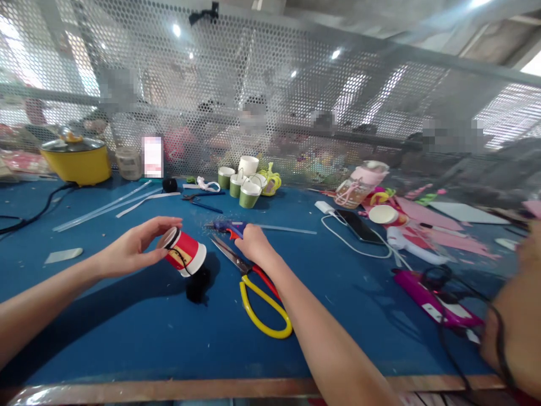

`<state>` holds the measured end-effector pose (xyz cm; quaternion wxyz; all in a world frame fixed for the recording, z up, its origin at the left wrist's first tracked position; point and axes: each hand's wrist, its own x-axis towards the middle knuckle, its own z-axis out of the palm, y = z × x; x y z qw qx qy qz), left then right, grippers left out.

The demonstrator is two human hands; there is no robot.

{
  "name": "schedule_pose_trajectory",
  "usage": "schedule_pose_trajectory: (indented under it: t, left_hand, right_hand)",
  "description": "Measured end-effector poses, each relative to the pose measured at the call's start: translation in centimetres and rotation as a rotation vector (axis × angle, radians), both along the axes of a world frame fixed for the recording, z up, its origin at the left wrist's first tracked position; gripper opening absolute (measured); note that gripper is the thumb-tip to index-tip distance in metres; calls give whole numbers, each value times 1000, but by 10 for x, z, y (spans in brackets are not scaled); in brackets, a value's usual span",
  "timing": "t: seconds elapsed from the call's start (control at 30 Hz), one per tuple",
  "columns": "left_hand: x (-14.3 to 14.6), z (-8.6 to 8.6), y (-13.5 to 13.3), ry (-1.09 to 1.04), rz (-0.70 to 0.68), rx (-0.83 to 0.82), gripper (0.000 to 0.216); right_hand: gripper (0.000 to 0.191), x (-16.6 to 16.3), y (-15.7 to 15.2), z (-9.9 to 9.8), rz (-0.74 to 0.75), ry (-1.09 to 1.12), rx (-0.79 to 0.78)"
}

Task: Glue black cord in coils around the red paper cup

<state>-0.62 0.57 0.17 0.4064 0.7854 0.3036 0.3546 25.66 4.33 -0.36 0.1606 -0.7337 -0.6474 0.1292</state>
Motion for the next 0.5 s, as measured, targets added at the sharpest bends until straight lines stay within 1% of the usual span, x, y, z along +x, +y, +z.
schedule_pose_trajectory:
  t: [0.1, 0.17, 0.27, 0.33, 0.43, 0.5]
  left_hand:
    - [0, 1, 0, -1, -4, -54, 51]
    - [-1, 2, 0, -11, -5, -82, 50]
    - [-1, 1, 3, -25, 0, -92, 48]
    - [-2, 1, 4, -36, 10, -92, 47]
    - [-1, 0, 6, -58, 23, -110, 46]
    - [-1, -1, 7, -77, 26, -124, 45]
  right_hand:
    - [21, 1, -7, 8, -32, 143, -12]
    - [23, 1, -15, 17, -16, 246, -4]
    - [17, -1, -29, 31, 70, 385, 0]
    - [12, -4, -37, 37, 154, 564, -52]
    - [22, -10, -46, 42, 194, 820, -100]
    - [28, -14, -51, 44, 188, 891, -101]
